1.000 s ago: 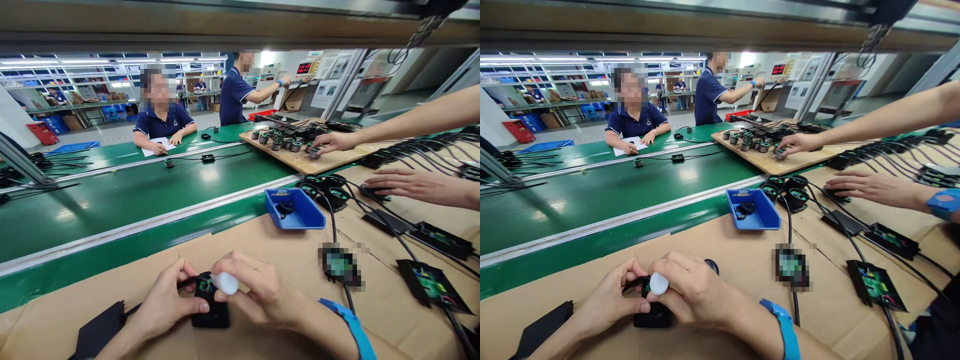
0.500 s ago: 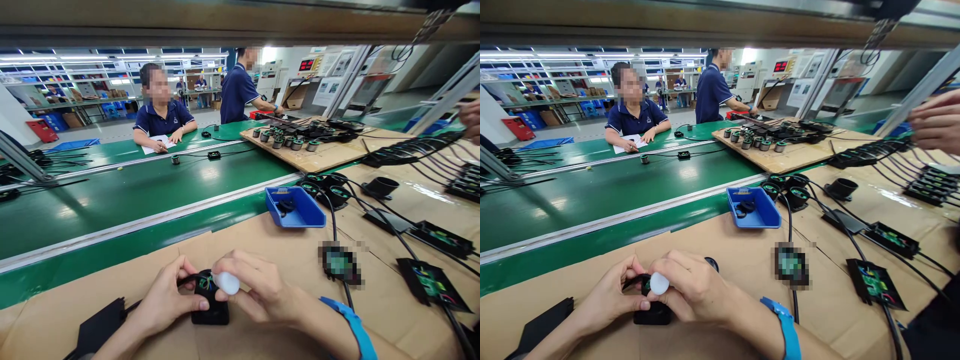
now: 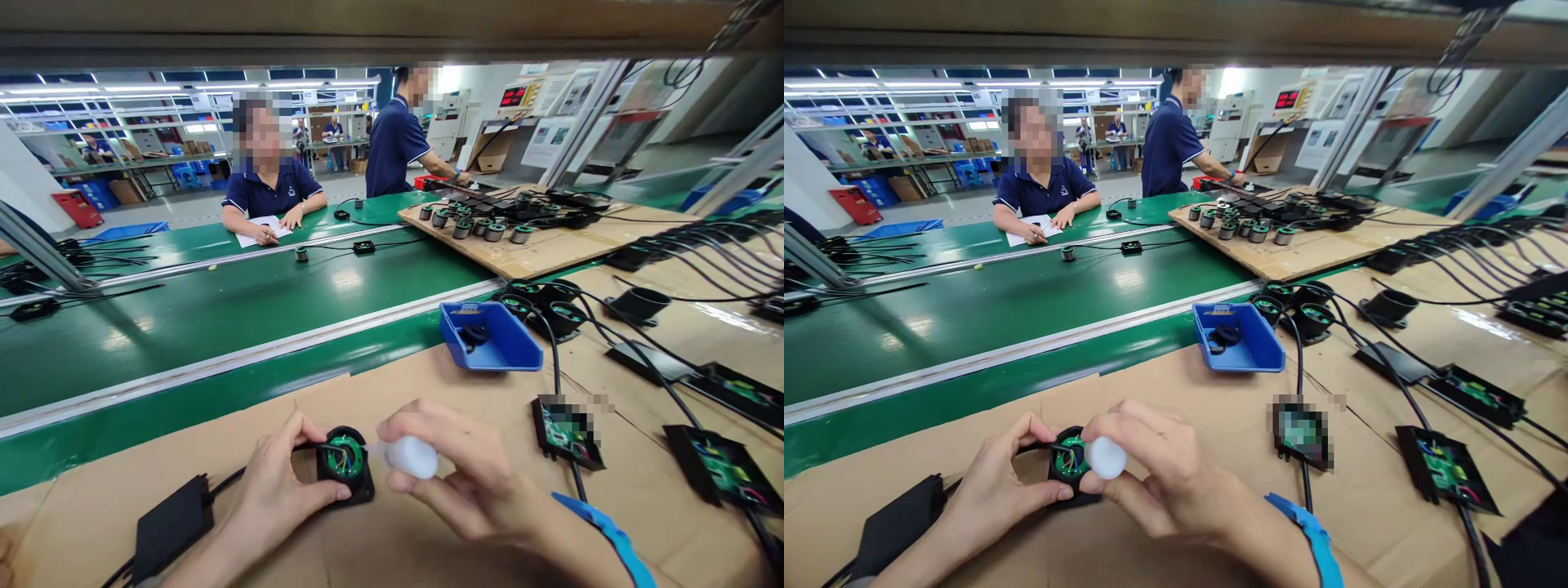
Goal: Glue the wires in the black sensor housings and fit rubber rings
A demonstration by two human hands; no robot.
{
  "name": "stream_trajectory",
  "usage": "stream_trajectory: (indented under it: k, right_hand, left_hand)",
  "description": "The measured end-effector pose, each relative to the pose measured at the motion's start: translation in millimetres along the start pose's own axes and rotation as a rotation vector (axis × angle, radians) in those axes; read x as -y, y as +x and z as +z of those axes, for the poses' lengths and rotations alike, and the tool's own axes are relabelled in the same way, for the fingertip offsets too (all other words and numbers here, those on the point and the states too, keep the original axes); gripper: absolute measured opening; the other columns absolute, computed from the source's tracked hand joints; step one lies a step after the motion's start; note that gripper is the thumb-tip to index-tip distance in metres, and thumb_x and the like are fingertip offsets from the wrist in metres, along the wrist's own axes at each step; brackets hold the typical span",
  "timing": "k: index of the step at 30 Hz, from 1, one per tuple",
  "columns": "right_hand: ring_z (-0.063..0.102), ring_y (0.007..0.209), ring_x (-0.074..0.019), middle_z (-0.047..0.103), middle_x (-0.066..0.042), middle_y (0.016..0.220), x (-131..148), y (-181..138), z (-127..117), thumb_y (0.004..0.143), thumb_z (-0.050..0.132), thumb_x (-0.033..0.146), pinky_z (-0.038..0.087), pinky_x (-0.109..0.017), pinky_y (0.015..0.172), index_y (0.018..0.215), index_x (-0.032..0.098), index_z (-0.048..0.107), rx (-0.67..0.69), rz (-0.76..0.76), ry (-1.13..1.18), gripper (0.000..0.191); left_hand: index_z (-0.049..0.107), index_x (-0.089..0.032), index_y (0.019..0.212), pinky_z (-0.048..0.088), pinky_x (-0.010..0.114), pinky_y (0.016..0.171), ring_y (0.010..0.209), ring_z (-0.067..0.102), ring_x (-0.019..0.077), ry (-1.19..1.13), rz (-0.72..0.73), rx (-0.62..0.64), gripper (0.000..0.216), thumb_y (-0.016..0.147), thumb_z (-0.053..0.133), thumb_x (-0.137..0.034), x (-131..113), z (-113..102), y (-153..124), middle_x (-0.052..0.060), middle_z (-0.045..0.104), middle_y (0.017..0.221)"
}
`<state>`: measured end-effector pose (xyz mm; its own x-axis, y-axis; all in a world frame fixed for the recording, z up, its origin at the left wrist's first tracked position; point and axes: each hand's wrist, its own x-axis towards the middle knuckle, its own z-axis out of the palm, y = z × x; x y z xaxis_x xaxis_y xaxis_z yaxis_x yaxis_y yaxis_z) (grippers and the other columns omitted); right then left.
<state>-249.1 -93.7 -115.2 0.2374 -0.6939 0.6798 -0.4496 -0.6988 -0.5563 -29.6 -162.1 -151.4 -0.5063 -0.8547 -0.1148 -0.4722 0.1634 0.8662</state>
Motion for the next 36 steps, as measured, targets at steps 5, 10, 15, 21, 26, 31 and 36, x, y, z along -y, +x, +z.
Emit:
stream_trajectory:
  k: [5, 10, 15, 21, 26, 31, 36]
  right_hand:
    - [0.059, 0.070, -0.0161, 0.063, -0.006, 0.084, 3.1, 1.7, -9.2, 0.096, 0.055, 0.026, 0.048, -0.026, 0.060, 0.110, 0.017, 0.055, -0.134, 0.077, 0.044, 0.016]
    - [0.057, 0.069, -0.0145, 0.061, -0.005, 0.082, 2.8, 1.5, -2.4, 0.097, 0.054, 0.027, 0.048, -0.024, 0.060, 0.106, 0.016, 0.056, -0.053, 0.098, 0.063, 0.015]
    - [0.055, 0.068, -0.0138, 0.059, -0.004, 0.082, 3.4, 0.9, 1.7, 0.098, 0.054, 0.028, 0.046, -0.023, 0.060, 0.106, 0.017, 0.055, 0.002, 0.124, 0.070, 0.014]
    - [0.055, 0.070, -0.0149, 0.059, -0.005, 0.085, 5.7, -0.7, 1.3, 0.098, 0.053, 0.026, 0.046, -0.025, 0.061, 0.109, 0.017, 0.054, 0.056, 0.135, 0.088, 0.014]
    - [0.054, 0.070, -0.0154, 0.059, -0.005, 0.084, 8.1, -1.6, -0.8, 0.098, 0.052, 0.025, 0.046, -0.025, 0.061, 0.110, 0.017, 0.053, 0.079, 0.131, 0.066, 0.014]
    - [0.056, 0.072, -0.0169, 0.059, -0.006, 0.085, 9.8, -2.5, -2.8, 0.098, 0.050, 0.023, 0.047, -0.026, 0.061, 0.110, 0.017, 0.051, 0.109, 0.096, 0.002, 0.013]
    - [0.056, 0.073, -0.0168, 0.060, -0.006, 0.085, 10.7, -3.4, -1.8, 0.099, 0.050, 0.023, 0.047, -0.027, 0.061, 0.109, 0.017, 0.050, 0.140, 0.060, -0.046, 0.012]
  left_hand:
    - [0.052, -0.023, 0.120, 0.054, 0.031, 0.083, 0.096, 0.066, 0.0199, 0.298, 0.491, -0.107, 0.053, 0.074, 0.079, -0.020, 10.7, 1.5, -0.8, 0.004, 0.068, 0.110]
    - [0.053, -0.011, 0.124, 0.053, 0.034, 0.084, 0.099, 0.063, 0.0221, 0.556, 0.832, -0.197, 0.035, 0.092, 0.060, -0.025, 13.9, 2.8, -2.7, 0.012, 0.067, 0.111]
    - [0.055, -0.007, 0.119, 0.055, 0.034, 0.078, 0.093, 0.066, 0.0232, 0.708, 0.908, -0.257, 0.030, 0.097, 0.050, -0.027, 10.1, 5.8, -7.6, 0.014, 0.070, 0.105]
    - [0.057, -0.005, 0.114, 0.057, 0.031, 0.073, 0.089, 0.069, 0.0227, 0.813, 0.963, -0.303, 0.027, 0.099, 0.043, -0.023, 5.2, 7.6, -11.7, 0.015, 0.072, 0.104]
    - [0.058, -0.005, 0.114, 0.057, 0.031, 0.071, 0.087, 0.069, 0.0220, 0.819, 0.967, -0.293, 0.026, 0.099, 0.041, -0.019, 2.6, 9.2, -12.9, 0.015, 0.072, 0.103]
    - [0.058, -0.005, 0.113, 0.058, 0.032, 0.073, 0.091, 0.069, 0.0233, 0.806, 0.960, -0.281, 0.025, 0.098, 0.043, -0.018, 3.6, 10.3, -11.6, 0.015, 0.071, 0.103]
    - [0.056, -0.004, 0.118, 0.059, 0.032, 0.074, 0.092, 0.068, 0.0231, 0.790, 0.940, -0.237, 0.027, 0.096, 0.044, -0.014, 5.8, 10.9, -12.0, 0.015, 0.070, 0.105]
